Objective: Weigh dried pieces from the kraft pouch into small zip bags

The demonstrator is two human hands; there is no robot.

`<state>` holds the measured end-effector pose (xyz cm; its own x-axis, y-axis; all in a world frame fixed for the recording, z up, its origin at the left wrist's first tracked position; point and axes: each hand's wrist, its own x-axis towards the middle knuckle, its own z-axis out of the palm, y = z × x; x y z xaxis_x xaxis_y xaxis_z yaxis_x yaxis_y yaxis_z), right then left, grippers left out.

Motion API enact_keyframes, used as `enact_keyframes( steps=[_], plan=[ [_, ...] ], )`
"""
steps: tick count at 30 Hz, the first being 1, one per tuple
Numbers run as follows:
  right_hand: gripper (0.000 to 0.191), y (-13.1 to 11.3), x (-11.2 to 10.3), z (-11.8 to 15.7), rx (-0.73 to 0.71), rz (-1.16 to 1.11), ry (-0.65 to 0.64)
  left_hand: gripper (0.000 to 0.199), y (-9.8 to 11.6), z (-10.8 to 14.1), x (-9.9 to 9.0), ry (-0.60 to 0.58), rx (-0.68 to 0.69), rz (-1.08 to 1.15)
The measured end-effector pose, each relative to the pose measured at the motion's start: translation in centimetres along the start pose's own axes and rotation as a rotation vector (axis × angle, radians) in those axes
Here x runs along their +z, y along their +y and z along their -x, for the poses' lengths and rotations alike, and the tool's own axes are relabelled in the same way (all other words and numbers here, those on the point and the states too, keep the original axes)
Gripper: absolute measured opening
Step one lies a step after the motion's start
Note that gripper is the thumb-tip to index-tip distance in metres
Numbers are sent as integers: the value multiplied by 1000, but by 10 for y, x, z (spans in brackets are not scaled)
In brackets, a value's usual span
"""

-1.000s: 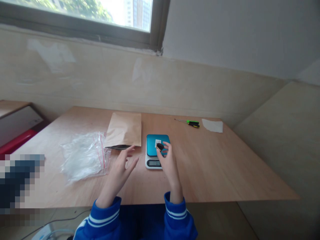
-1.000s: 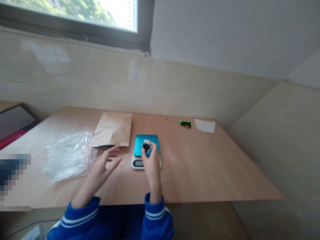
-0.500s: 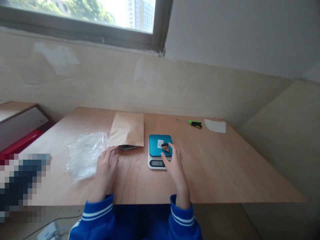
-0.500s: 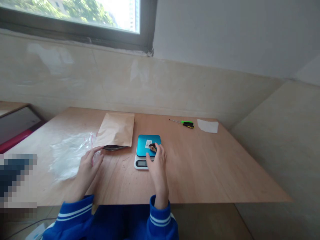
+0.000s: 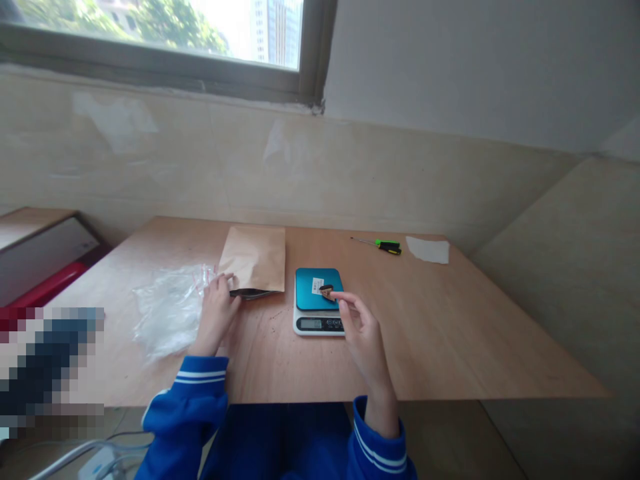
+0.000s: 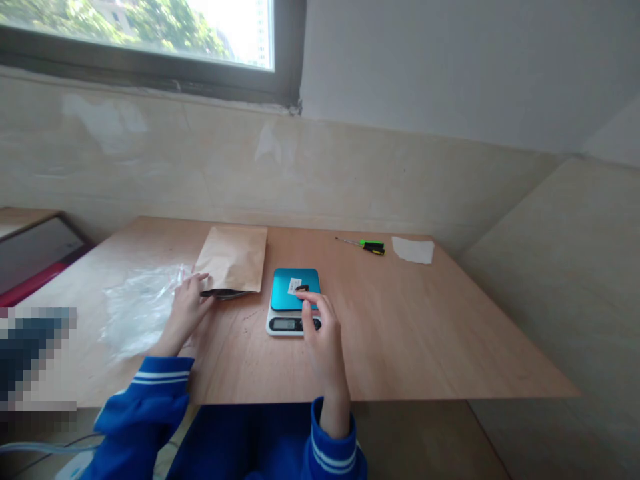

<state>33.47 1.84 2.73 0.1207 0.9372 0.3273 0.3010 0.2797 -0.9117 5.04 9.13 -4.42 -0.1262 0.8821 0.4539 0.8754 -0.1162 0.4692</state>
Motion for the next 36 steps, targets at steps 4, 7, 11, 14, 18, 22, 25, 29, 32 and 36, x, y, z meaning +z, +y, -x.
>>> enact_keyframes(
  steps=[4, 7, 11, 14, 18, 22, 25, 29, 32, 36],
  plan=[
    [28, -1, -5, 1, -4, 20, 27, 42, -2, -4, 0, 40, -101, -109],
    [29, 1, -9, 1, 25, 16, 44, 40, 0, -7, -4, 38, -154, -115],
    [28, 1, -9, 2, 34, 12, 53, 30, 5, -9, -16, 20, -161, -11],
    [27, -2, -4, 2, 19, 6, 38, 27, 12, -9, -26, 29, -187, 127],
    [25, -7, 10, 3, 0, -22, -22, 26, 26, -7, -39, 72, -218, 117],
    [25, -16, 37, 5, -53, -60, -121, 25, 46, -2, -54, 178, -205, 44],
    [29, -24, 66, 6, -147, -36, -195, 25, 57, 5, -62, 243, -167, 49],
    [37, -32, 105, -1, -251, 112, -264, 27, 62, 14, -65, 267, -137, 67],
    [38, -35, 127, -7, -263, 293, -263, 27, 62, 20, -63, 269, -132, 87],
    [35, -31, 146, -8, -272, 470, -203, 26, 67, 26, -61, 278, -143, 89]
  ],
)
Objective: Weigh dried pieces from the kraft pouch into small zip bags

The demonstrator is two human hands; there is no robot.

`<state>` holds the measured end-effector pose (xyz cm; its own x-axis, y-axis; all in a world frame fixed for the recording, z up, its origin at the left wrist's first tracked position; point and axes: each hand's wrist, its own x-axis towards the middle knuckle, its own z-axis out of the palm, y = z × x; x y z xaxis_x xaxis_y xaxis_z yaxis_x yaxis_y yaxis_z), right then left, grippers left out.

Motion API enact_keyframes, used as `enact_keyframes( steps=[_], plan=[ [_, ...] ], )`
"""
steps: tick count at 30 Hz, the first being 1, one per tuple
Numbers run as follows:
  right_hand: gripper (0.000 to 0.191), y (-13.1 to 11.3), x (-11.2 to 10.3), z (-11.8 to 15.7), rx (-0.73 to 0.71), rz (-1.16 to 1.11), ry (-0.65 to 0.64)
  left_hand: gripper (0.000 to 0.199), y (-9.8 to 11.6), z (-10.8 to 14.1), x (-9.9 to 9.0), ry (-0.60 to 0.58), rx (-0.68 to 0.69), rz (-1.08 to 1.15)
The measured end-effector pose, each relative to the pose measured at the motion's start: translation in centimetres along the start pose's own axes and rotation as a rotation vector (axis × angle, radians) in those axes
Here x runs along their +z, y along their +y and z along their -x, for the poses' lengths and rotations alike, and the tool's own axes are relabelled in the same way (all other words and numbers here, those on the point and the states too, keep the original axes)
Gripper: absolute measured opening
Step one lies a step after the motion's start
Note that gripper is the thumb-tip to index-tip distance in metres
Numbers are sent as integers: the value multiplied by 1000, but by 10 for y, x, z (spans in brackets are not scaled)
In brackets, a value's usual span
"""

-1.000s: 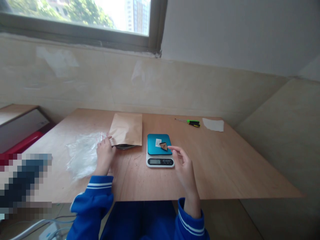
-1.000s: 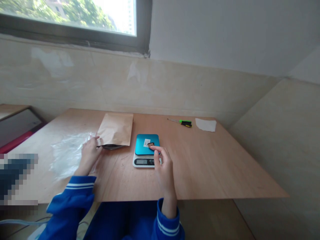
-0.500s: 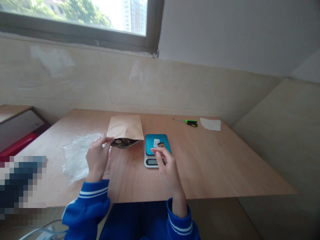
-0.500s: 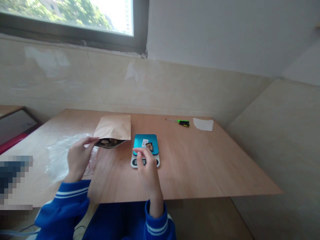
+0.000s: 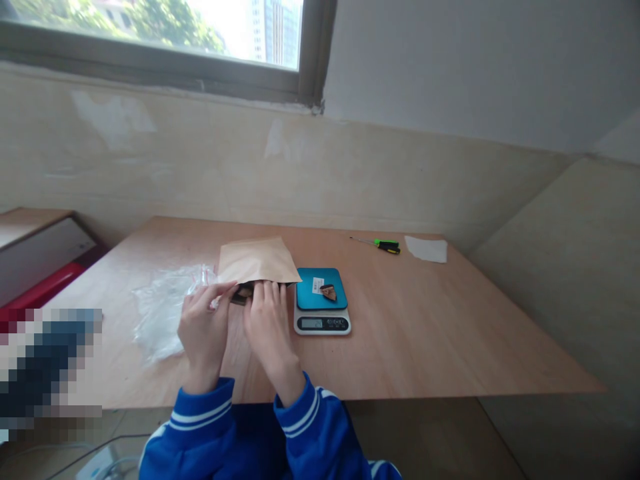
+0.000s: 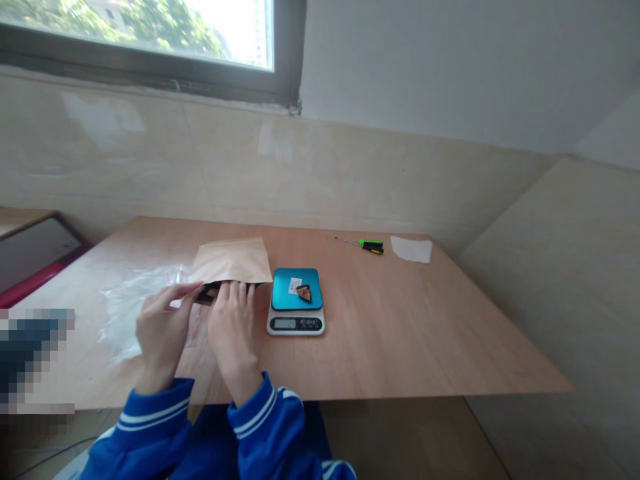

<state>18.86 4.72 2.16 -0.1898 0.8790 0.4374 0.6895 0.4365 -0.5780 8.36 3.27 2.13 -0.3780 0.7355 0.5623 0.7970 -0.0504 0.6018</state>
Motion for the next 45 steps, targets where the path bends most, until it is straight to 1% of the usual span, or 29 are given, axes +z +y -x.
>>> enact_keyframes(
  steps=[4, 9, 12, 16, 22, 25, 29, 33, 35, 37, 39, 41, 43, 45],
  plan=[
    [35, -1, 12, 1, 152, 33, 90, 23, 6, 6, 1, -18, -1, 41],
    [32, -1, 13, -1, 236, 179, 89, 20, 8, 11, 7, -18, -3, 77],
    [31, 4, 9, 0, 273, 174, 88, 18, 8, 14, 9, -21, -3, 103],
    [28, 14, 7, 6, 241, 5, 138, 21, 8, 16, 11, -10, 2, 131],
    [22, 23, 1, 11, 105, -147, 179, 25, 8, 16, 9, 6, -7, 135],
    [19, 25, -9, 11, 61, -224, 164, 25, 7, 15, 9, -2, -16, 136],
    [13, 25, -32, 14, 62, -408, 126, 24, 7, 15, 8, -20, -22, 130],
    [6, 27, -60, 21, 143, -700, 89, 23, 8, 14, 6, -21, -33, 125],
    [5, 34, -73, 24, 202, -826, 73, 22, 8, 14, 6, -26, -40, 130],
    [8, 46, -85, 27, 249, -899, 88, 22, 7, 13, 5, -22, -47, 133],
    [10, 61, -93, 30, 286, -907, 139, 21, 5, 13, 5, -11, -53, 129],
    [12, 77, -97, 32, 320, -878, 193, 20, 4, 12, 4, 2, -59, 118],
    [14, 90, -96, 33, 344, -837, 225, 19, 2, 11, 3, 8, -63, 104],
    [14, 98, -89, 33, 337, -772, 228, 19, -1, 9, 2, 13, -58, 91]
  ],
)
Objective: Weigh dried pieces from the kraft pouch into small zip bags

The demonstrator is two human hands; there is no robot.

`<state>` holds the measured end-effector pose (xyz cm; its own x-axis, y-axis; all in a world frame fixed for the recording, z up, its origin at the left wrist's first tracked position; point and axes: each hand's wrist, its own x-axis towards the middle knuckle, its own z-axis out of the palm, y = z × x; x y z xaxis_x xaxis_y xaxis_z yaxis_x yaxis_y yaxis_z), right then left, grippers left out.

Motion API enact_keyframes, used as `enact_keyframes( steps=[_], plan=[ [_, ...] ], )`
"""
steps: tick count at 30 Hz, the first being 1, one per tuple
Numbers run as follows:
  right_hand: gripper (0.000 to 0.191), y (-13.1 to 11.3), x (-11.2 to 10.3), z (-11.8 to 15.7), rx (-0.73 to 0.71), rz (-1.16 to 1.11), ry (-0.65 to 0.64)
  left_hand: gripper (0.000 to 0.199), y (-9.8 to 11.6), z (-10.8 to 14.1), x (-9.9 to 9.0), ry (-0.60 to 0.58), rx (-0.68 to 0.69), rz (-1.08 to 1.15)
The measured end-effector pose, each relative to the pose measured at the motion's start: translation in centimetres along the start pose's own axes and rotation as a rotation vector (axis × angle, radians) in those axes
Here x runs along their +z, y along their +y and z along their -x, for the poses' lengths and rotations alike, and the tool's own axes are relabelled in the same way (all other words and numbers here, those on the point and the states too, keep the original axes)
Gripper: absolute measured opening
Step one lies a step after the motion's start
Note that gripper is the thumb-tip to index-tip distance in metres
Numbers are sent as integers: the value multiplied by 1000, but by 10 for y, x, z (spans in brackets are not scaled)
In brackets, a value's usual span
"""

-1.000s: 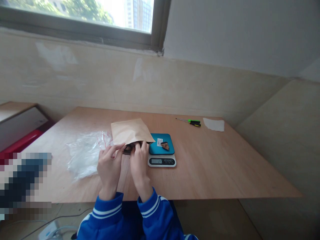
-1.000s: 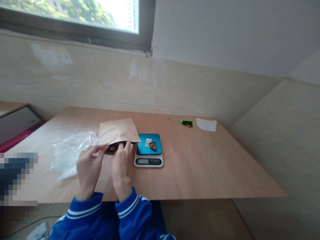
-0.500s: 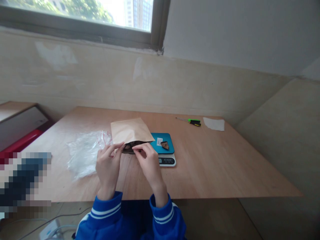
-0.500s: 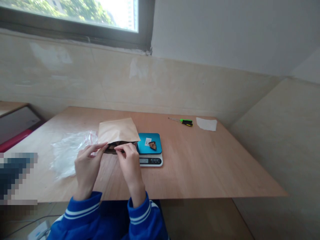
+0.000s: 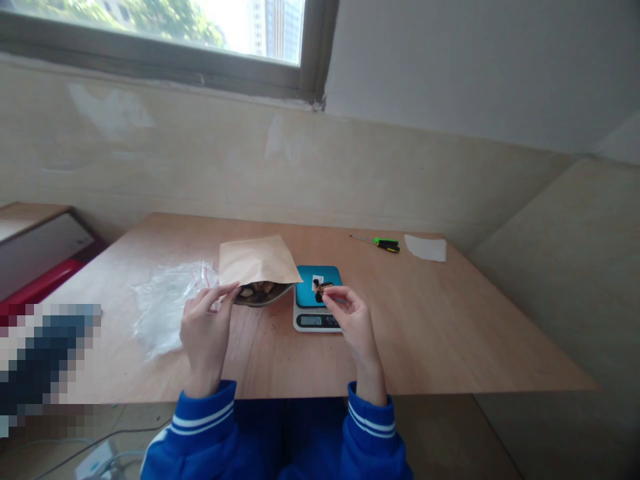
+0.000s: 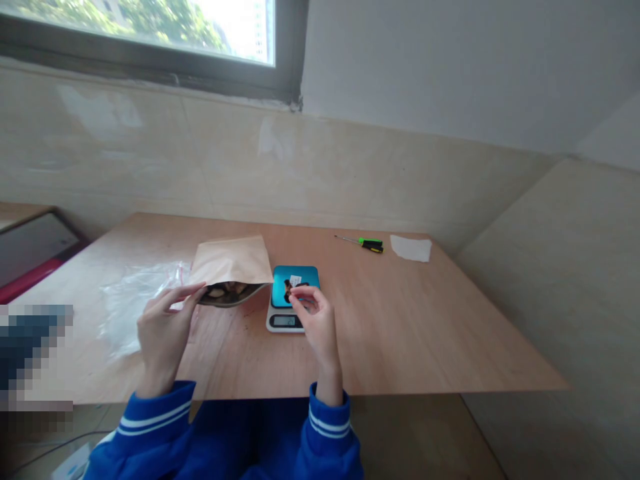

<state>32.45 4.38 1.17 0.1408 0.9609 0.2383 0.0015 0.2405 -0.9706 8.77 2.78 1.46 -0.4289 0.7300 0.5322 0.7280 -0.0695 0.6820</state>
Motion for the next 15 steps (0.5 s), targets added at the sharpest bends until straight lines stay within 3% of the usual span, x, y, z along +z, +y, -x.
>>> enact_keyframes(
  steps=[9, 12, 15],
  plan=[
    [17, 38, 30, -12, -263, 550, -20, 21, -5, 0, -4, -27, -6, 36],
    [21, 37, 31, -9, -299, 575, -36, 21, -5, 0, -4, -42, -15, 54],
    [24, 19, 31, -1, -329, 529, -7, 22, -5, 1, -3, -41, -16, 67]
  ],
)
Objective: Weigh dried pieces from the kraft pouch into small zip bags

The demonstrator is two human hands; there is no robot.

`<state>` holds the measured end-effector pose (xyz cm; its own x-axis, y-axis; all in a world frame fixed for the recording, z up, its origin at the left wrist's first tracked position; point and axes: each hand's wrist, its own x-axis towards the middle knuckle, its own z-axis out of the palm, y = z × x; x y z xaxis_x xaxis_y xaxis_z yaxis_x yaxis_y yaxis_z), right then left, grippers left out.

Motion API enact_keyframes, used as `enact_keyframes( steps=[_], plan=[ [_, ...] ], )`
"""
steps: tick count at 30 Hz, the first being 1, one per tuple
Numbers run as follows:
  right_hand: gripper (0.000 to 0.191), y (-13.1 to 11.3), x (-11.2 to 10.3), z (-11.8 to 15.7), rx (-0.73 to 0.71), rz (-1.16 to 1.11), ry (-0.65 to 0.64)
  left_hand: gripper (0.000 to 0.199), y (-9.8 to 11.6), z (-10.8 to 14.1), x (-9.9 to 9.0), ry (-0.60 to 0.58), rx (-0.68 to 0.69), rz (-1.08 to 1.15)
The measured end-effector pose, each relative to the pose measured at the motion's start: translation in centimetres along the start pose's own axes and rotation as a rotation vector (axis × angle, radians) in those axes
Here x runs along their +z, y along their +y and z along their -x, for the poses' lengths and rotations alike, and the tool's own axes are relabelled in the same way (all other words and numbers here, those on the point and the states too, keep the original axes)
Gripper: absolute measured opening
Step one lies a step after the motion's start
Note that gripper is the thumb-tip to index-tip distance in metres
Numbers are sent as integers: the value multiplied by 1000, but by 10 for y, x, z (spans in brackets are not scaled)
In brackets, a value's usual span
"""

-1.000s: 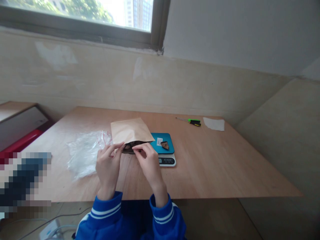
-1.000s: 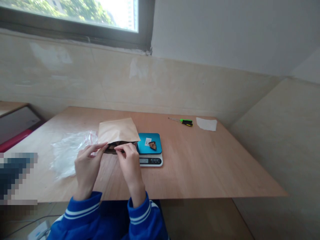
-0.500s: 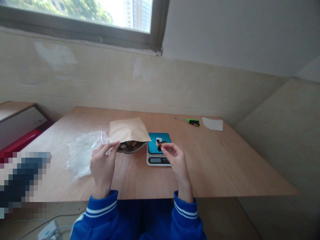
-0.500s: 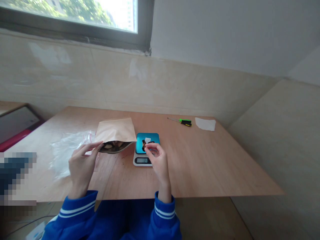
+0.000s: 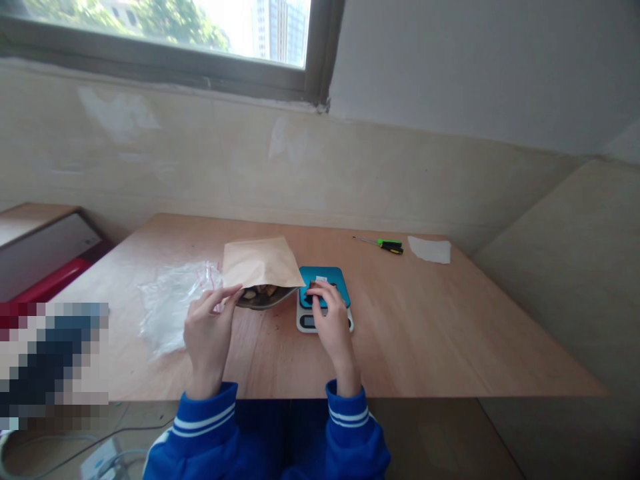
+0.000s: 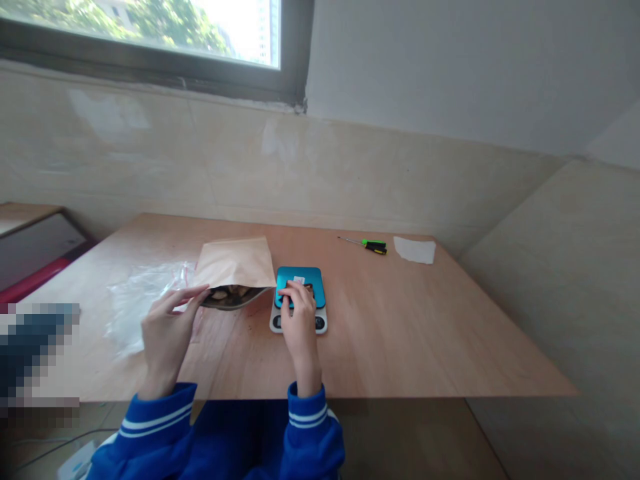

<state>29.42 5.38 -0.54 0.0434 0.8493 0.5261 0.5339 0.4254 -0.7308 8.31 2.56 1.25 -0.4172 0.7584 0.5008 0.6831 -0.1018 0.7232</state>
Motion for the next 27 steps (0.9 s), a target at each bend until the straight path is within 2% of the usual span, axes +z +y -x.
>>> enact_keyframes(
  steps=[3, 7, 9, 13, 16, 21, 27],
  plan=[
    [25, -27, -8, 2, -32, -150, -45, 21, 1, 1, 2, -2, -4, 6],
    [29, -57, 3, 5, -60, -335, -306, 18, 3, 2, 2, -23, 6, 9],
    [32, -65, 17, 7, -50, -269, -376, 18, 4, 3, 2, -40, 13, 13],
    [42, -70, 46, 5, -56, -13, -386, 20, 6, 4, 0, -35, 30, 25],
    [37, -71, 59, 1, -122, 122, -410, 22, 7, 6, -1, -28, 31, 32],
    [32, -68, 65, -6, -121, 251, -458, 21, 5, 9, -3, -53, 10, 46],
    [26, -68, 63, -9, -117, 238, -467, 22, 3, 9, -3, -53, 3, 57]
  ],
)
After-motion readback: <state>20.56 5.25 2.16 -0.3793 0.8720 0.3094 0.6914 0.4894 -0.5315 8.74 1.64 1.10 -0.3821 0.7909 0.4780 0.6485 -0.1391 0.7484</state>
